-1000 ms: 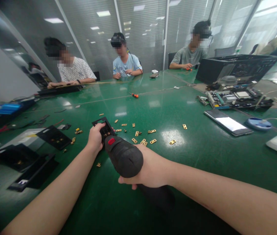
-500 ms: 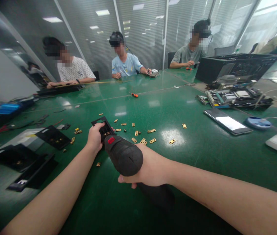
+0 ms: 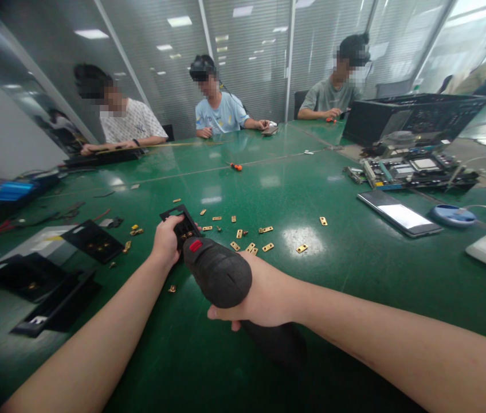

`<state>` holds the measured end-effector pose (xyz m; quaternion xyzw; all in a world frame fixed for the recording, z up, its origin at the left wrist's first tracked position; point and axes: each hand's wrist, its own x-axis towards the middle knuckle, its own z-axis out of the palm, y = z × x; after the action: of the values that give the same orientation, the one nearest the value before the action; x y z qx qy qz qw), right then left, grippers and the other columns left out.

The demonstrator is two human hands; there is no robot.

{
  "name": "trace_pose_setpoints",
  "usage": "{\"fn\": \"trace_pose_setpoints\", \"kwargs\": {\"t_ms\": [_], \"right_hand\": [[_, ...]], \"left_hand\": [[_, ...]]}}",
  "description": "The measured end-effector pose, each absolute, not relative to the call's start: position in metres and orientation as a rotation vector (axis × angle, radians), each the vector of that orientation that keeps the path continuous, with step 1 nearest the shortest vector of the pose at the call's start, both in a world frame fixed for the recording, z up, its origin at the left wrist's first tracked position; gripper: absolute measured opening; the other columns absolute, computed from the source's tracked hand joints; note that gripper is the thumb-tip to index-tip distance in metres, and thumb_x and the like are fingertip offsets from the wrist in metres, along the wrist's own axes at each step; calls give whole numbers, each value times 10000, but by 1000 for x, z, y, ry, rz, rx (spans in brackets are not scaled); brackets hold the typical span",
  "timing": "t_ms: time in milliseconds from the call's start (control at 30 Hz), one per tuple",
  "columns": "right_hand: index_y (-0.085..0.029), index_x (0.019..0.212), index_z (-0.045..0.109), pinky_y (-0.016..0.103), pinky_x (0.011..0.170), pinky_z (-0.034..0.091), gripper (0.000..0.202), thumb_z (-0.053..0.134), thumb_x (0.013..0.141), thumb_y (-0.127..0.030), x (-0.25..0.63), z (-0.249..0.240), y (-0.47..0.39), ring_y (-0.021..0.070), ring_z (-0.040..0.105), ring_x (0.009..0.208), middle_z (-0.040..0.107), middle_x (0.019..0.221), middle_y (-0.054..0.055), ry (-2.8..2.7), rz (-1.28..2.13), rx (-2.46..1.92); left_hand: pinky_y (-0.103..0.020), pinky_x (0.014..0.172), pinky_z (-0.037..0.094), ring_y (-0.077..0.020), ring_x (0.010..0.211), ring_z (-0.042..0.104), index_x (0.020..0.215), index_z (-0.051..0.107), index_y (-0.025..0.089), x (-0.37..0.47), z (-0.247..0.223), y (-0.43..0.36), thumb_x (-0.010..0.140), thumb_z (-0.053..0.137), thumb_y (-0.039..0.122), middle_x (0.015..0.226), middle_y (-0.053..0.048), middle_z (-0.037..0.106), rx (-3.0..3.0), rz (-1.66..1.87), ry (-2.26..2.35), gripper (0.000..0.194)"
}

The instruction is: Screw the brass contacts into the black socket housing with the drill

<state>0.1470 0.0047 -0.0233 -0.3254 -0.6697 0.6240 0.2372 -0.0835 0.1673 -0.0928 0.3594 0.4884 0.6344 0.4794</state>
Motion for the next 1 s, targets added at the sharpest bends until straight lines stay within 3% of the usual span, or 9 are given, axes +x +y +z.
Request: {"fn": "trace_pose_setpoints", "kwargs": {"t_ms": [367, 600, 1000], "right_hand": [[-134, 860, 570, 207, 501, 516, 239, 761, 779, -253, 147, -24, 6, 112, 653, 556, 627, 787, 13, -1801, 1760, -898], [-149, 813, 529, 204, 486, 506, 264, 767, 765, -251, 146, -20, 5, 117, 644, 536, 581, 700, -27, -1824, 1718, -905], [-141, 850, 572, 212, 515, 505, 259, 776, 772, -279, 146, -24, 6, 103, 638, 556, 624, 765, 1, -1798, 1777, -898]], "left_hand": [[-363, 549, 559, -227, 569, 649, 788, 605, 190, -83, -93, 168, 616, 709, 332, 617, 5, 614, 889, 1545, 1191, 247], [-380, 580, 565, -228, 591, 649, 809, 604, 189, -84, -93, 167, 623, 711, 331, 636, 7, 614, 902, 1542, 1185, 257], [-372, 580, 546, -240, 586, 661, 832, 607, 192, -82, -89, 164, 625, 710, 326, 648, -9, 642, 902, 1519, 1200, 268]]}}
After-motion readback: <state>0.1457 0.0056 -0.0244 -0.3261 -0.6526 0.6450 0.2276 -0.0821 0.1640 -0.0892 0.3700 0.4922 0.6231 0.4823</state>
